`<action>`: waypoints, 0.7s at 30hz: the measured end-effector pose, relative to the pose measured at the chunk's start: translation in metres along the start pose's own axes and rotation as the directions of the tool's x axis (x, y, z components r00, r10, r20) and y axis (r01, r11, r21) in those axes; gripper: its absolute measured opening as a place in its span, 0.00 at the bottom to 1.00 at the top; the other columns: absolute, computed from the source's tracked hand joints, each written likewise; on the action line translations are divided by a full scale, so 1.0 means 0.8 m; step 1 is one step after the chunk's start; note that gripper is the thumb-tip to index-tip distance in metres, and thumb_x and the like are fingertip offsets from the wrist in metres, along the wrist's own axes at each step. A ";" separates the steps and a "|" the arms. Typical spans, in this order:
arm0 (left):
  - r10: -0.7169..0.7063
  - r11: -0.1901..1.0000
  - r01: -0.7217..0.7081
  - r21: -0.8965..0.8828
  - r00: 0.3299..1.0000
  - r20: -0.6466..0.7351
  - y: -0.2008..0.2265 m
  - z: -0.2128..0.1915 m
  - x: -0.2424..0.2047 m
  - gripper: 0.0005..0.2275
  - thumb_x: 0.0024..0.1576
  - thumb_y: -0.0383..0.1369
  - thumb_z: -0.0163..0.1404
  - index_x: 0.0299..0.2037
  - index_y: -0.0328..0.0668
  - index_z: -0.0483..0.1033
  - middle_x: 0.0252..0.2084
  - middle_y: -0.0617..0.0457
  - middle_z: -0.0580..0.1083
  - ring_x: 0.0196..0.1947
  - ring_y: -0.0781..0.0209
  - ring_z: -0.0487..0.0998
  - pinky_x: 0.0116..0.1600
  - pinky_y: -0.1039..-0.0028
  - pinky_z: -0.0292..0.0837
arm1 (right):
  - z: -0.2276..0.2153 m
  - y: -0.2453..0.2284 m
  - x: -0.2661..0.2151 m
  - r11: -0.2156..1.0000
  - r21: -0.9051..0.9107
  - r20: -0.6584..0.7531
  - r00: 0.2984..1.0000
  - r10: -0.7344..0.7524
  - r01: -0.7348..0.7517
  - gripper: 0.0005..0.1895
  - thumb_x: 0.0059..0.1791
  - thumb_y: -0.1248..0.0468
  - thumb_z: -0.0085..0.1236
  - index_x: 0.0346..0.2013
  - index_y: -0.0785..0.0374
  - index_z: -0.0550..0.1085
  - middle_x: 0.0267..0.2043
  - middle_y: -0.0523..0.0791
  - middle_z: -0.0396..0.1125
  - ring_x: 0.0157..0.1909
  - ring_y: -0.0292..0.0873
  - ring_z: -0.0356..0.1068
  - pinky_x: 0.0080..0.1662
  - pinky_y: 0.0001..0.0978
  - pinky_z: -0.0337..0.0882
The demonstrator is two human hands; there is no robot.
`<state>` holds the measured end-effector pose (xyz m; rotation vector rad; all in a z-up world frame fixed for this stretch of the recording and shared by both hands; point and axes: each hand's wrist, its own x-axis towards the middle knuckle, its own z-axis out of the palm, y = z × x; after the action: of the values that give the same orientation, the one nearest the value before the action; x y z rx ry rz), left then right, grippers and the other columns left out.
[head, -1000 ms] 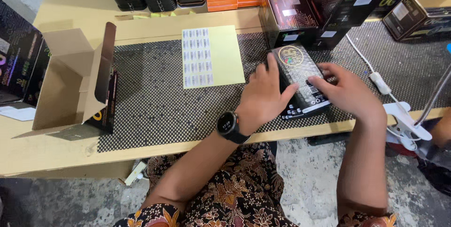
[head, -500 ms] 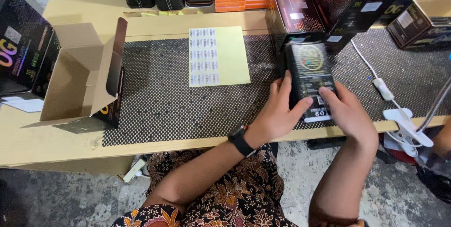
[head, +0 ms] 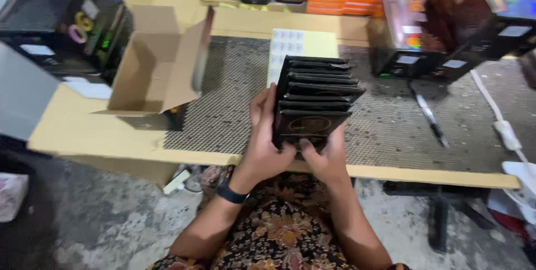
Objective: The person handles small black rectangular packages, peels off protective films, and places them into a larger cardboard box. They then peel off multiple labels from a yellow sheet and place them on the table edge.
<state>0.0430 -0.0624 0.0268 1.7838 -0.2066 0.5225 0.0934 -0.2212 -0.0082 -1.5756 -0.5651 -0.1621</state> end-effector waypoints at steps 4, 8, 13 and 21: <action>-0.026 0.985 0.019 -0.170 0.999 -0.041 -0.005 -0.012 -0.011 0.47 0.44 0.18 0.49 0.78 0.41 0.40 0.71 0.32 0.45 0.73 0.26 0.45 0.71 0.38 0.45 | 0.010 0.007 -0.002 0.993 -0.097 0.050 0.997 -0.058 0.063 0.39 0.40 0.72 0.63 0.64 0.69 0.59 0.56 0.55 0.63 0.60 0.51 0.65 0.64 0.53 0.63; 0.103 0.974 -0.119 -0.191 0.990 -0.092 -0.019 -0.015 -0.015 0.46 0.47 0.24 0.55 0.77 0.36 0.42 0.71 0.34 0.48 0.74 0.34 0.47 0.74 0.45 0.42 | -0.004 0.039 -0.011 1.000 0.020 0.067 0.998 -0.003 0.002 0.39 0.42 0.72 0.60 0.67 0.67 0.59 0.59 0.53 0.65 0.62 0.49 0.65 0.64 0.51 0.65; 0.164 0.939 -0.187 -0.290 0.981 -0.101 -0.022 -0.005 -0.014 0.53 0.43 0.32 0.66 0.76 0.32 0.41 0.71 0.37 0.52 0.74 0.39 0.51 0.77 0.51 0.43 | 0.000 0.054 -0.029 0.997 0.072 0.070 0.997 0.011 -0.016 0.35 0.42 0.73 0.56 0.64 0.69 0.60 0.56 0.54 0.65 0.59 0.49 0.64 0.63 0.53 0.65; 0.070 0.969 -0.070 -0.238 0.997 -0.009 -0.025 -0.015 -0.018 0.52 0.48 0.43 0.67 0.77 0.37 0.41 0.71 0.36 0.52 0.73 0.37 0.51 0.75 0.42 0.45 | 0.007 0.044 -0.021 0.997 0.029 0.109 0.991 -0.077 0.074 0.25 0.46 0.65 0.59 0.57 0.69 0.70 0.52 0.55 0.70 0.56 0.51 0.70 0.57 0.52 0.70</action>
<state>0.0356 -0.0474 0.0055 1.5464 -0.3203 0.5256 0.0932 -0.2196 -0.0480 -1.5462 -0.7106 -0.1254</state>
